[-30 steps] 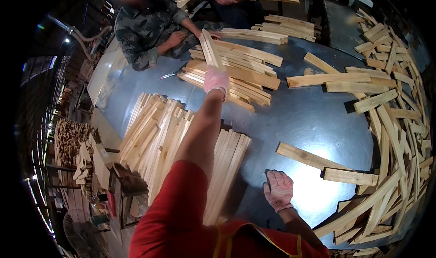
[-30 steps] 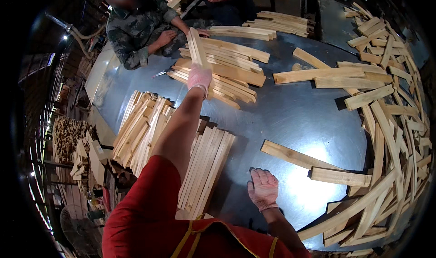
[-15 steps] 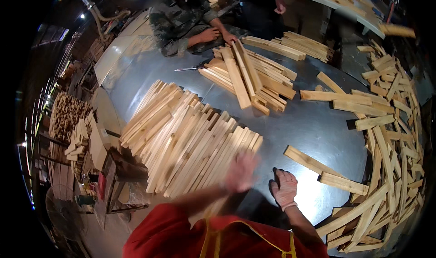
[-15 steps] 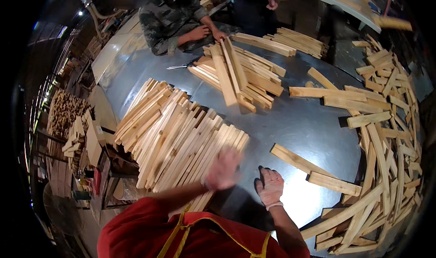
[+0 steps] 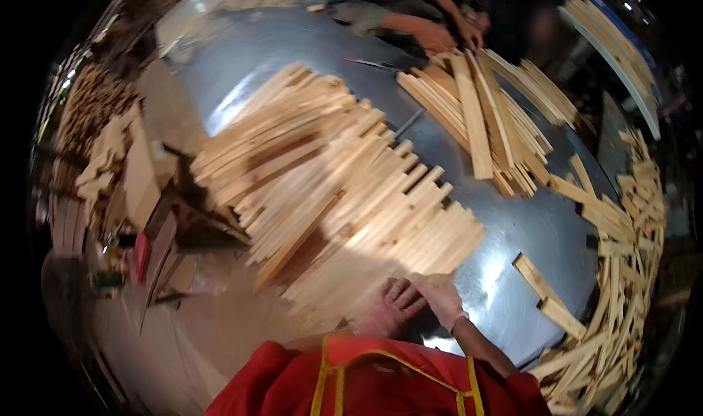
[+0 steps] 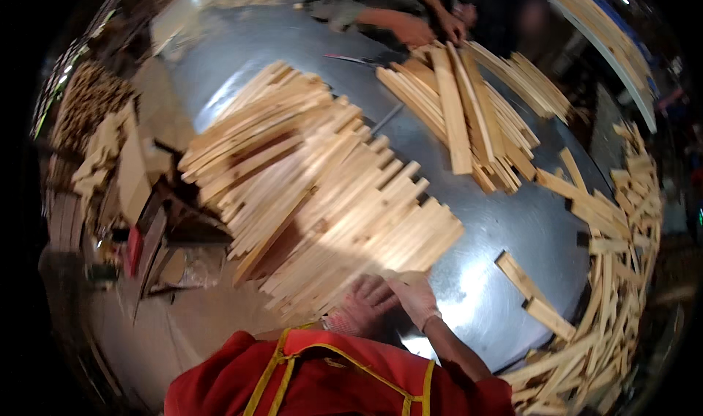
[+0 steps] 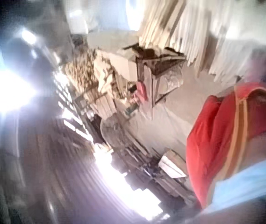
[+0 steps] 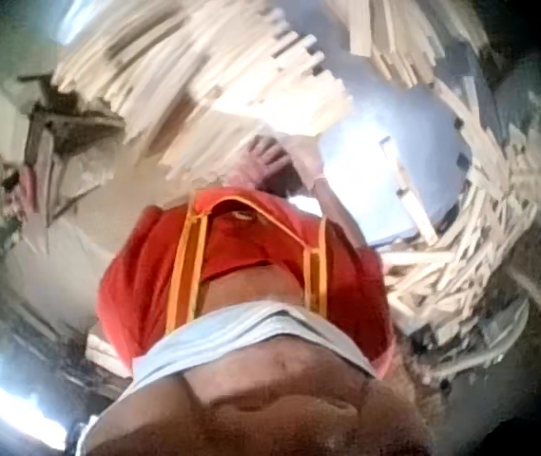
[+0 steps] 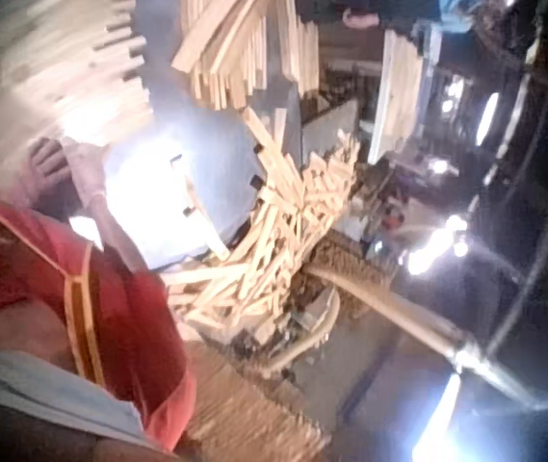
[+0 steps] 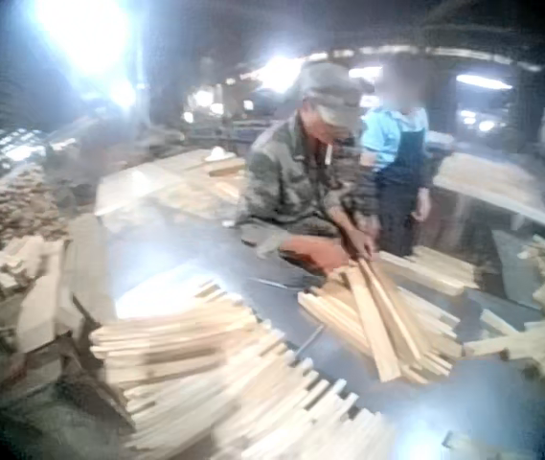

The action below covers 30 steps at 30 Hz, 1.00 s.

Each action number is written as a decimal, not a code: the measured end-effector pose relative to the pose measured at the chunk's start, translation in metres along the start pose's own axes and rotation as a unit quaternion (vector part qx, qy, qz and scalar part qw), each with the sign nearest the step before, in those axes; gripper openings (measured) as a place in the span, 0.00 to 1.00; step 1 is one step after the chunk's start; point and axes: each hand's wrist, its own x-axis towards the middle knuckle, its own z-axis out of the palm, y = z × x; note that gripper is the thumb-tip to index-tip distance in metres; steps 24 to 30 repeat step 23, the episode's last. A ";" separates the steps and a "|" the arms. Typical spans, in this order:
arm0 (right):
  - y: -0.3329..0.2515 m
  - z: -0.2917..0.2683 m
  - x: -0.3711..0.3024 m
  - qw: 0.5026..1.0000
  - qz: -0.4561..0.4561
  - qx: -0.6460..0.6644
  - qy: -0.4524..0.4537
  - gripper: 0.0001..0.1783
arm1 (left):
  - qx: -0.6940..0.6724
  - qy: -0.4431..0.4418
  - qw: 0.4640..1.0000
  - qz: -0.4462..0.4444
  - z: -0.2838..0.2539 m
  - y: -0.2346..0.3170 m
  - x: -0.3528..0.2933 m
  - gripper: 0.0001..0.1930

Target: The person sorts and stacks thin wooden slats on a large metal table. They pick up individual pieces from a scattered pile and arrange them into neat, aligned stacks.

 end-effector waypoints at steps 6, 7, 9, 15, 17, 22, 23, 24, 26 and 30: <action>-0.055 0.066 0.079 0.996 -0.006 -0.032 0.077 0.38 | 0.034 0.026 0.999 -0.005 -0.117 -0.087 0.020 0.30; -0.066 0.079 0.094 0.990 -0.013 -0.066 0.123 0.45 | 0.036 0.048 0.998 -0.010 -0.128 -0.106 0.022 0.30; -0.078 0.099 0.149 0.996 -0.048 -0.065 0.041 0.63 | 0.068 0.085 0.994 -0.014 -0.146 -0.152 0.024 0.30; -0.189 0.124 0.194 0.977 -0.182 -0.107 -0.044 0.63 | 0.247 0.071 0.959 -0.116 -0.178 -0.284 0.031 0.33; -0.201 0.111 0.168 0.961 -0.268 -0.046 -0.056 0.57 | 0.265 -0.022 0.946 -0.184 -0.184 -0.312 0.031 0.34; -0.168 -0.007 -0.016 0.911 -0.374 0.050 0.168 0.43 | 0.262 -0.054 0.927 -0.264 -0.204 -0.253 0.052 0.44; -0.160 -0.036 -0.080 0.884 -0.391 0.023 0.254 0.38 | 0.266 -0.048 0.936 -0.226 -0.204 -0.245 0.047 0.45; -0.160 -0.036 -0.080 0.884 -0.391 0.023 0.254 0.38 | 0.266 -0.048 0.936 -0.226 -0.204 -0.245 0.047 0.45; -0.160 -0.036 -0.080 0.884 -0.391 0.023 0.254 0.38 | 0.266 -0.048 0.936 -0.226 -0.204 -0.245 0.047 0.45; -0.160 -0.036 -0.080 0.884 -0.391 0.023 0.254 0.38 | 0.266 -0.048 0.936 -0.226 -0.204 -0.245 0.047 0.45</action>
